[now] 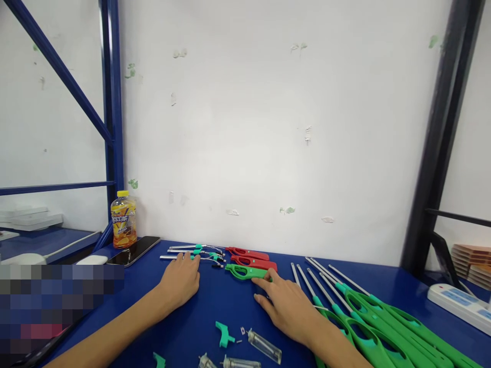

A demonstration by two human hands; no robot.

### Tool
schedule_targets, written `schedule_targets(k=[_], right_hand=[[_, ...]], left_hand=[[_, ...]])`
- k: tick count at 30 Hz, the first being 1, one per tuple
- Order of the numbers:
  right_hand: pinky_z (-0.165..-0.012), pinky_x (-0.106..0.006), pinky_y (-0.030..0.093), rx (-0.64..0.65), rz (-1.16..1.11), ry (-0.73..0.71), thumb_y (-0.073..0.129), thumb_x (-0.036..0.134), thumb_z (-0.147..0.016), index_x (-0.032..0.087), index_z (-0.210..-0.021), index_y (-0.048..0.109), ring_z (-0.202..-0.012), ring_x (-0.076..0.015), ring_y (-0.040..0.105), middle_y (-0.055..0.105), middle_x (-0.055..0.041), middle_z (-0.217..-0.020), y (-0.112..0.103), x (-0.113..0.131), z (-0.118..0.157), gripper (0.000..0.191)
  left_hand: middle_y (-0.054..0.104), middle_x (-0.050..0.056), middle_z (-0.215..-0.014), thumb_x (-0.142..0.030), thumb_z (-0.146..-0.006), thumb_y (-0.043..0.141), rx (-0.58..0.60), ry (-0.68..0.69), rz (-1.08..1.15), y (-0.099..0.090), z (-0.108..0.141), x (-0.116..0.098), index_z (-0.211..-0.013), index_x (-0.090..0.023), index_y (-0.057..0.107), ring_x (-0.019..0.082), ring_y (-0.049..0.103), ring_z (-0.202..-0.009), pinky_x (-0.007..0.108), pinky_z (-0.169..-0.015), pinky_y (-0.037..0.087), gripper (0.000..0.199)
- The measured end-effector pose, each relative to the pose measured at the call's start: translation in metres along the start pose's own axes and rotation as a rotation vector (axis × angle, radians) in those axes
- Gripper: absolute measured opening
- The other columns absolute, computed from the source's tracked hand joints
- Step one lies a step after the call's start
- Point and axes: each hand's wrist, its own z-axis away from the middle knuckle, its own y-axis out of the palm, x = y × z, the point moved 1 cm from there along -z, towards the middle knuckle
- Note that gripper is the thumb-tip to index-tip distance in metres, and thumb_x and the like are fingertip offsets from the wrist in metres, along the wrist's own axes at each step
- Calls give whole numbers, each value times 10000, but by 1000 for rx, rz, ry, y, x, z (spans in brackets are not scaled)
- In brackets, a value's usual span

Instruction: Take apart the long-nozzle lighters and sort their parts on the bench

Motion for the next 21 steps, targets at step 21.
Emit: schedule_targets(k=[21], right_hand=[[-671, -388, 489, -72, 432, 489, 476, 295, -995, 140, -1053, 675, -879, -367, 732, 743, -188, -930, -22, -37, 3, 259]], left_hand=[[598, 231, -1297, -200, -894, 407, 20, 19, -27, 13, -4, 7, -1346, -138, 559, 352, 619, -1130, 495, -931, 462, 481]])
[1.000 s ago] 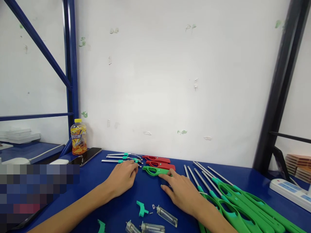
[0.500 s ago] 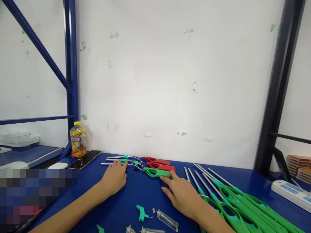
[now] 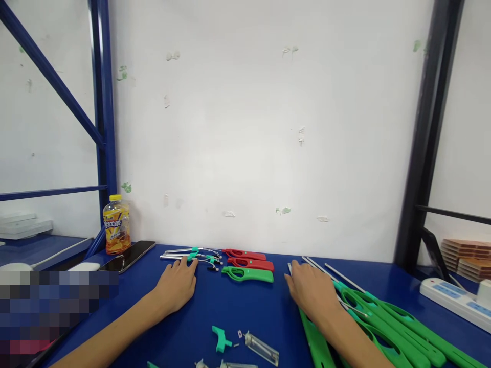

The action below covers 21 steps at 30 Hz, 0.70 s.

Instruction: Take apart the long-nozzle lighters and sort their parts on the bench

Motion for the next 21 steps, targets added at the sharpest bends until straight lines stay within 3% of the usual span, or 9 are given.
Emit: schedule_targets(k=[5, 9, 16, 19, 21], right_hand=[[-683, -387, 493, 31, 11, 6, 596, 280, -912, 130, -967, 710, -890, -372, 735, 753, -208, -927, 16, -2, 3, 196], [-689, -363, 480, 24, 14, -9, 546, 209, -901, 138, -891, 714, -882, -346, 739, 758, -196, -929, 19, 2, 4, 183], [-563, -338, 386, -59, 9, 32, 333, 277, -1031, 128, -1073, 621, -798, -366, 737, 743, -165, -838, -10, 3, 2, 327], [-543, -309, 308, -105, -127, -28, 344, 359, -1050, 194, -1042, 574, -697, -304, 711, 716, -88, -740, -26, 12, 5, 283], [-552, -300, 286, -118, -238, -156, 335, 405, -1060, 229, -1034, 558, -658, -266, 681, 695, -47, -705, -33, 22, 10, 285]], left_hand=[[603, 240, -1281, -198, -890, 420, -1, 2, -4, 1, 0, -1, -1315, -136, 578, 358, 624, -1123, 499, -917, 466, 458], [618, 233, -1251, -217, -887, 443, -10, 4, 1, 0, 0, -1, -1267, -148, 606, 357, 631, -1108, 502, -905, 474, 419], [647, 206, -1188, -159, -898, 438, -49, 48, 26, -9, 0, -5, -1223, -138, 637, 340, 627, -1103, 482, -917, 493, 382], [583, 189, -1295, -152, -945, 382, -128, 98, 58, -20, 3, -11, -1414, -152, 497, 313, 568, -1202, 460, -1001, 462, 482], [485, 167, -1415, -164, -963, 374, -269, 183, 129, -29, 7, -16, -1527, -208, 331, 294, 494, -1296, 453, -1068, 421, 567]])
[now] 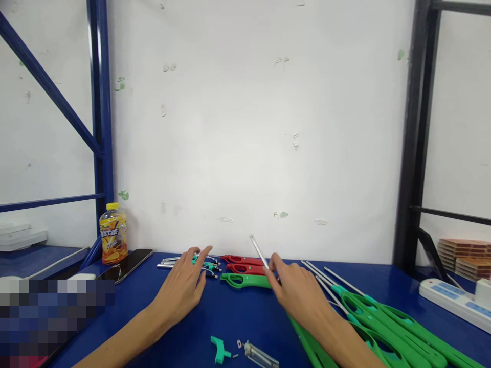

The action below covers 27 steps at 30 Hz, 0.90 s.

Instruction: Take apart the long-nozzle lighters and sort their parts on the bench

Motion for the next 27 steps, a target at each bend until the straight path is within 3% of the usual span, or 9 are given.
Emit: schedule_targets(k=[3, 5, 7, 9, 12, 14, 18, 22, 27], right_hand=[[-572, -301, 273, -19, -109, -207, 347, 463, -1060, 257, -1072, 559, -652, -245, 657, 686, -18, -709, -1, 19, 9, 296], [-589, -302, 278, -15, -173, -323, 372, 459, -1059, 264, -1075, 561, -661, -231, 656, 694, -4, -730, 0, 31, 15, 272], [-590, -303, 276, 8, -213, -389, 395, 468, -1053, 269, -1057, 567, -648, -218, 652, 698, 8, -729, -1, 40, 21, 264], [-590, -306, 276, 16, -218, -400, 412, 489, -1043, 277, -1043, 581, -652, -218, 657, 705, 14, -735, -3, 44, 25, 271], [-626, -314, 315, -4, -193, -368, 463, 551, -1005, 301, -1078, 612, -753, -252, 685, 738, -1, -853, -5, 39, 24, 301], [-659, -331, 350, -10, -141, -320, 513, 611, -957, 306, -1137, 628, -820, -295, 694, 749, -31, -931, -4, 28, 20, 373], [-638, -341, 357, 31, -11, -236, 527, 639, -932, 273, -1151, 665, -815, -342, 698, 752, -77, -884, 2, 7, 8, 449], [-599, -320, 315, 6, -45, -244, 505, 634, -948, 261, -984, 703, -762, -299, 695, 745, -46, -827, 2, 7, 6, 424], [-572, -309, 271, -43, -109, -274, 591, 565, -929, 254, -858, 685, -701, -257, 694, 745, -13, -795, 0, 21, 12, 333]], left_hand=[[336, 137, -1545, -183, -962, 426, -227, 212, 76, -14, 5, -11, -1569, -289, 205, 316, 330, -1432, 491, -1133, 353, 655], [302, 129, -1577, -184, -966, 446, -271, 393, 38, -19, 8, -18, -1557, -291, 234, 340, 252, -1472, 530, -1159, 298, 637], [444, 136, -1480, -154, -983, 414, -232, 560, -20, -20, 9, -23, -1484, -251, 372, 325, 357, -1413, 528, -1159, 286, 512], [611, 119, -1231, -109, -991, 364, -147, 640, -70, -18, 7, -24, -1335, -208, 512, 283, 542, -1202, 479, -1087, 371, 387], [643, 93, -1021, -38, -935, 397, -28, 591, -138, -16, 1, -20, -1168, -169, 576, 264, 595, -955, 427, -923, 462, 322], [637, 101, -1047, 24, -848, 432, 27, 508, -176, -17, -4, -12, -1130, -159, 577, 277, 587, -961, 429, -899, 465, 366], [625, 105, -1068, 83, -760, 404, 81, 343, -216, -22, -11, 7, -1114, -165, 582, 280, 571, -975, 423, -888, 459, 467], [612, 102, -1067, 27, -830, 394, 48, 304, -137, -24, -6, 9, -1166, -184, 576, 278, 559, -981, 440, -909, 451, 436], [601, 97, -1126, -234, -984, 438, 1, 398, 78, -24, 10, -16, -1220, -215, 530, 275, 560, -1069, 448, -993, 442, 254]])
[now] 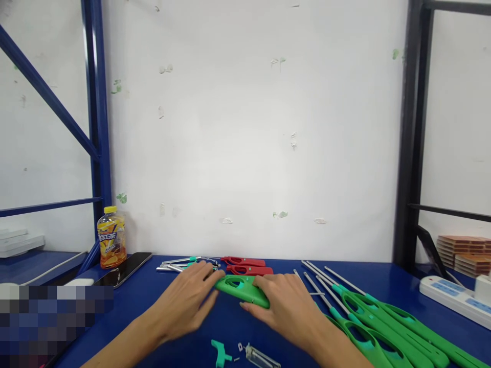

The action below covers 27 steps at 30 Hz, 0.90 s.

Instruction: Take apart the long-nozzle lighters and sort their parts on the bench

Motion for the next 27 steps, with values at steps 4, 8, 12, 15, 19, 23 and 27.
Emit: schedule_targets(k=[4, 8, 12, 15, 19, 23, 27], right_hand=[[-609, -309, 327, 18, -82, -15, 639, 582, -892, 262, -909, 696, -755, -271, 696, 746, -15, -845, 4, 2, 1, 326], [-714, -334, 411, -41, -279, 46, 525, 567, -968, 281, -1015, 690, -839, -248, 671, 719, -22, -949, -1, 1, -1, 333], [-893, -345, 436, -165, -535, 138, 326, 473, -1056, 306, -1198, 630, -1016, -215, 618, 633, -34, -1093, -14, -4, -1, 375], [-898, -335, 443, -214, -661, 191, 318, 485, -1054, 326, -1318, 562, -1008, -203, 597, 598, -31, -1100, -20, -9, -2, 394], [-773, -324, 459, -305, -756, 229, 400, 551, -1014, 293, -1285, 608, -824, -194, 581, 597, -25, -955, -20, -13, -7, 428], [-741, -303, 468, -427, -838, 259, 559, 551, -939, 264, -1141, 702, -797, -187, 585, 626, -26, -931, -20, -15, -10, 379], [-717, -293, 488, -486, -949, 285, 639, 541, -894, 258, -1100, 711, -761, -181, 610, 657, -21, -887, -21, -16, -9, 357]], left_hand=[[611, 91, -1159, -334, -1026, 446, 19, 46, 68, 3, 0, -12, -1258, -214, 508, 274, 574, -1094, 435, -971, 478, 268], [619, 78, -1147, -253, -1034, 437, 67, -28, 102, 3, -2, -7, -1267, -215, 504, 269, 594, -1068, 426, -920, 499, 245], [609, 80, -1233, -242, -1023, 466, 90, -84, 176, 2, -3, -1, -1297, -220, 466, 272, 588, -1122, 425, -959, 473, 275], [608, 77, -1262, -233, -1010, 476, 126, -112, 239, 4, -2, 2, -1302, -229, 445, 270, 601, -1126, 411, -954, 468, 293], [611, 84, -1267, -256, -1000, 465, 161, -132, 294, 9, 1, 6, -1308, -235, 423, 280, 611, -1134, 414, -937, 473, 311], [626, 91, -1226, -289, -980, 476, 214, -140, 314, 7, 3, 6, -1279, -236, 434, 297, 610, -1134, 430, -925, 477, 306], [627, 92, -1207, -306, -969, 479, 254, -143, 319, 2, 3, 3, -1213, -238, 460, 300, 611, -1112, 424, -900, 480, 253]])
